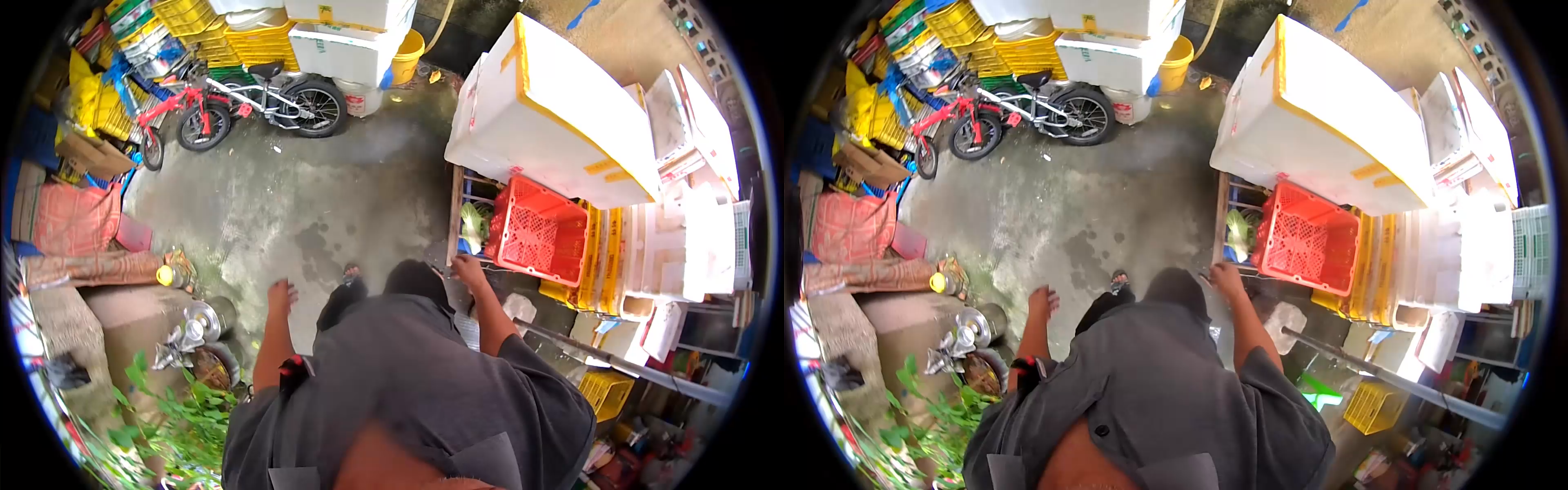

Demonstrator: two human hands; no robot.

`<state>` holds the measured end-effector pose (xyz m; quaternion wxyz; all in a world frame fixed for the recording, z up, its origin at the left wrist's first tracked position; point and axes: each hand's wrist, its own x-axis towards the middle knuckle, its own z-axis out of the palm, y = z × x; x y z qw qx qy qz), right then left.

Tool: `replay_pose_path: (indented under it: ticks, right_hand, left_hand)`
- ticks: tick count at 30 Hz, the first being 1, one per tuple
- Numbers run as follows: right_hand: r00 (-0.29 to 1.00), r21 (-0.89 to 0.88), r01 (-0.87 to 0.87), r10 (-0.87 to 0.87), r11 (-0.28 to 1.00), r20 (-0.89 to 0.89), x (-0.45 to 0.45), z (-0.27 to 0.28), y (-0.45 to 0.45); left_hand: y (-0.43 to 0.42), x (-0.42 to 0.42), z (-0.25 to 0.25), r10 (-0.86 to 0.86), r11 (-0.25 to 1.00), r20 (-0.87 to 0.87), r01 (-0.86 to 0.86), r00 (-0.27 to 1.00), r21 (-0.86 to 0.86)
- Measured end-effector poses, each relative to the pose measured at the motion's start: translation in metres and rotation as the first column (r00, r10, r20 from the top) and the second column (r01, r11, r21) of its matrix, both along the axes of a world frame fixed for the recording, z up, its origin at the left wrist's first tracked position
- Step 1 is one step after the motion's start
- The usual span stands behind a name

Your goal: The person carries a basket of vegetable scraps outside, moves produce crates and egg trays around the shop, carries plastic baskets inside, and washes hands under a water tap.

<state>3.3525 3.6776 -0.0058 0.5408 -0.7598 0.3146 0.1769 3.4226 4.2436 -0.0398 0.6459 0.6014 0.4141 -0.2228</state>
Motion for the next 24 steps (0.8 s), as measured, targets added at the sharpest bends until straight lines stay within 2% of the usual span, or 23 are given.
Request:
replay_pose_path:
  ticks: [1, 3, 4, 6, 7, 9, 11, 13, 15, 18, 21, 23, 24]
  right_hand:
    - [0.997, 0.040, 0.078, -0.079, 0.996, 0.019, 0.026, 0.019, 0.005]
    - [0.968, 0.124, 0.234, -0.242, 0.964, 0.062, 0.088, 0.048, 0.007]
    - [0.968, 0.128, 0.233, -0.243, 0.964, 0.067, 0.120, 0.062, 0.006]
    - [0.962, 0.132, 0.229, -0.245, 0.964, 0.120, 0.189, 0.050, -0.001]
    - [0.959, 0.135, 0.223, -0.242, 0.965, 0.146, 0.227, 0.042, -0.008]
    - [0.952, 0.102, 0.085, -0.110, 0.991, 0.285, 0.306, 0.019, -0.022]
    - [0.980, 0.077, -0.028, 0.012, 0.997, 0.198, 0.392, 0.036, -0.031]
    - [0.961, 0.121, 0.000, -0.034, 0.993, 0.274, 0.465, 0.027, -0.040]
    - [0.958, 0.064, -0.066, 0.045, 0.996, 0.283, 0.528, 0.037, -0.057]
    - [0.934, 0.252, 0.118, -0.194, 0.960, 0.301, 0.590, 0.075, -0.066]
    - [0.880, 0.382, 0.266, -0.385, 0.885, 0.279, 0.639, 0.079, -0.086]
    - [0.854, 0.397, 0.322, -0.445, 0.859, 0.271, 0.672, 0.072, -0.108]
    - [0.839, 0.403, 0.353, -0.476, 0.845, 0.263, 0.682, 0.068, -0.119]
  left_hand:
    - [-0.017, 0.050, 0.023, -0.054, 0.999, 0.040, 0.054, 0.998, -0.001]
    - [-0.044, 0.144, 0.036, -0.168, 0.985, 0.078, 0.166, 0.983, 0.037]
    - [-0.059, 0.182, 0.041, -0.199, 0.979, 0.084, 0.195, 0.976, 0.052]
    - [-0.098, 0.256, 0.045, -0.253, 0.966, 0.103, 0.245, 0.962, 0.083]
    - [-0.122, 0.294, 0.043, -0.276, 0.961, 0.149, 0.268, 0.950, 0.071]
    - [-0.162, 0.333, 0.045, -0.323, 0.946, 0.198, 0.318, 0.926, 0.057]
    - [-0.208, 0.380, 0.040, -0.381, 0.924, 0.154, 0.379, 0.912, 0.044]
    - [-0.238, 0.405, 0.052, -0.457, 0.889, 0.093, 0.456, 0.885, 0.032]
    - [-0.280, 0.441, 0.061, -0.516, 0.856, 0.076, 0.518, 0.853, 0.003]
    - [-0.337, 0.500, 0.076, -0.583, 0.808, 0.132, 0.589, 0.801, -0.005]
    - [-0.390, 0.561, 0.080, -0.668, 0.740, 0.112, 0.673, 0.735, -0.007]
    - [-0.432, 0.604, 0.086, -0.724, 0.685, 0.083, 0.728, 0.685, -0.029]
    - [-0.451, 0.624, 0.088, -0.741, 0.658, 0.138, 0.751, 0.657, -0.045]
